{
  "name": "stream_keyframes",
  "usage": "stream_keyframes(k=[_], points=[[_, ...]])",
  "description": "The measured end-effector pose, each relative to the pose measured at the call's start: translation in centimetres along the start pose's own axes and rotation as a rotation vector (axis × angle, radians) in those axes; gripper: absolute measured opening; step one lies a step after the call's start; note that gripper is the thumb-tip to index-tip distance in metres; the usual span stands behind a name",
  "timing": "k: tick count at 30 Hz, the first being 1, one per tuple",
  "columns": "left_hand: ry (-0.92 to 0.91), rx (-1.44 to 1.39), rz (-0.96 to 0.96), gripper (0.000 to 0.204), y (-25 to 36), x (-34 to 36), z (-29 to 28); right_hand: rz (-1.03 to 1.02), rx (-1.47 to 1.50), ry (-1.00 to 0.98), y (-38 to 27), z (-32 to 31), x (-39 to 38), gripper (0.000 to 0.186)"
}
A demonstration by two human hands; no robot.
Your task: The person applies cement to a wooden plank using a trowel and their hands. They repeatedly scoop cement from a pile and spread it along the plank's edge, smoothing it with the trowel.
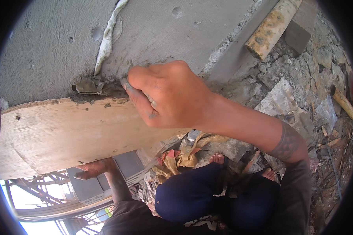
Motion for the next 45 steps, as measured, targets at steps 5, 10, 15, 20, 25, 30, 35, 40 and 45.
stream_keyframes(k=[5,10,15,20,25,30,35,40,45], points=[[0.343,0.444,0.052,0.082,-0.8,-0.7,-0.1,-0.009,0.007,-0.076,0.0,-1.4,1.0,0.018],[0.261,0.487,0.019,0.083,-0.7,0.4,1.1,-0.014,0.031,0.034,-0.8,-3.1,1.5,0.02],[0.301,0.405,0.016,0.087,-1.1,-0.2,1.2,-0.115,-0.018,0.075,-1.3,-1.5,1.8,0.018],[0.056,0.041,-0.016,0.093,-0.5,0.2,0.5,-0.15,-0.023,0.079,-0.9,-1.1,2.2,0.018],[0.189,0.186,-0.011,0.1,0.0,-0.7,0.7,-0.22,-0.042,0.074,-0.4,-0.8,2.5,0.019],[-0.09,-0.136,-0.013,0.101,0.5,-0.3,-0.3,-0.274,-0.037,0.055,-0.2,-0.9,2.7,0.021],[-0.1,-0.108,-0.004,0.097,-0.1,-0.1,-0.7,-0.256,-0.092,0.062,-1.0,-0.8,3.0,0.019],[0.448,0.375,-0.006,0.093,-1.4,-0.5,1.5,-0.21,-0.075,-0.021,-1.0,-1.3,3.1,0.019],[0.279,0.349,0.051,0.093,-1.5,0.4,1.8,-0.137,-0.141,0.082,-2.8,-5.8,3.8,0.02]])
Point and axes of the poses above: each hand's wrist, its own x-axis towards the middle knuckle, its own z-axis out of the palm, y = z × x, the point moved 2 cm from there along x, towards the middle knuckle, and after that the axes turned 2 degrees about -x, right-handed, at the moved point
